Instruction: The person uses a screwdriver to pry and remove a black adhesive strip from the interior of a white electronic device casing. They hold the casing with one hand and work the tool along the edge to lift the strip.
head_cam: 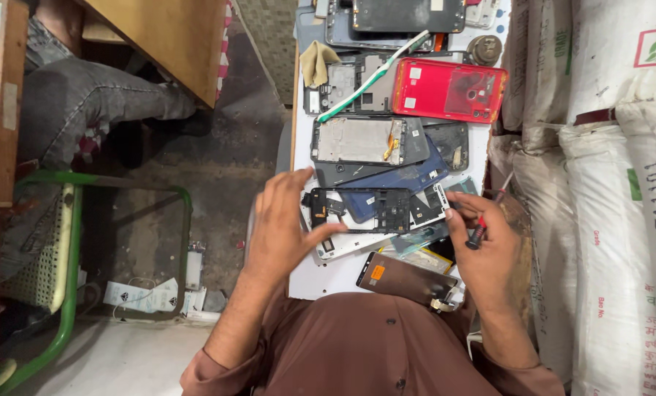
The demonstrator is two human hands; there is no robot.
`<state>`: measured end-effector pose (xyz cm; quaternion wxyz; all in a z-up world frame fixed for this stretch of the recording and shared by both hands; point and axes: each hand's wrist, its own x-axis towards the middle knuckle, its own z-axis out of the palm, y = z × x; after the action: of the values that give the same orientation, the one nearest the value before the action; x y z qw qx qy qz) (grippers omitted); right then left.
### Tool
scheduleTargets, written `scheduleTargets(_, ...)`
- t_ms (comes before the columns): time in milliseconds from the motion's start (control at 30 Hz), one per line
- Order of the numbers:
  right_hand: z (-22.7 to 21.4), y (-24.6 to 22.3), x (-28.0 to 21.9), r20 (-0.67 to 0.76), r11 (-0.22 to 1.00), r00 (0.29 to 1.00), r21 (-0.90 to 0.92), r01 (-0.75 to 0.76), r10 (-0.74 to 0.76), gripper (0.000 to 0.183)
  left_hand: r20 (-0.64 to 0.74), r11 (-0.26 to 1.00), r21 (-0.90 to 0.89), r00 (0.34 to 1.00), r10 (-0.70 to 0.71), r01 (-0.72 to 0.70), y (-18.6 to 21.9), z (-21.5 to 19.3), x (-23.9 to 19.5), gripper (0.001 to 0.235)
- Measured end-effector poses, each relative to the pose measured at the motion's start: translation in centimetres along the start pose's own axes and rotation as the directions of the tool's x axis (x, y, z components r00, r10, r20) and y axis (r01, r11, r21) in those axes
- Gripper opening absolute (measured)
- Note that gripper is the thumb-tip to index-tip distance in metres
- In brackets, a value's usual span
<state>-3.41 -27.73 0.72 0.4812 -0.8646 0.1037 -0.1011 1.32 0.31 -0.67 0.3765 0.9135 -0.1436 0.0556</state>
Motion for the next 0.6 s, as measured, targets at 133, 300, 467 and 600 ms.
scheduleTargets(133, -0.5, -1.4, -0.2, -0.021, 0.961, 0.996, -0.263, 0.079, -0.087, 0.028, -0.088, 0.984, -0.134, 0.988, -0.128, 0.115, -0.7, 0.8, 0.5, 0.062)
scheduleTargets(300, 0.2, -2.1, 1.0, -0.037, 0.933, 0.968, -0.277, 0.23, -0.25, 0.035, -0.165, 0.97, -0.17, 0.965, -0.202, 0.174, -1.3, 2.3, 2.3, 0.051)
scheduleTargets(467, 0.4, -2.1, 3.1, 0.069, 0.965, 0.99, -0.223, 0.138, -0.126, 0.039, -0.083, 0.918, -0.208, 0.929, -0.36, 0.337, -1.5, 2.5, 4.1, 0.055)
scheduleTargets(600, -0.3, -1.6, 2.5, 0.053, 0.939, 0.984, -0.295, 0.179, -0.171, 0.042, -0.041, 0.967, -0.092, 0.97, -0.24, 0.236, -1.1, 2.0, 3.3, 0.078)
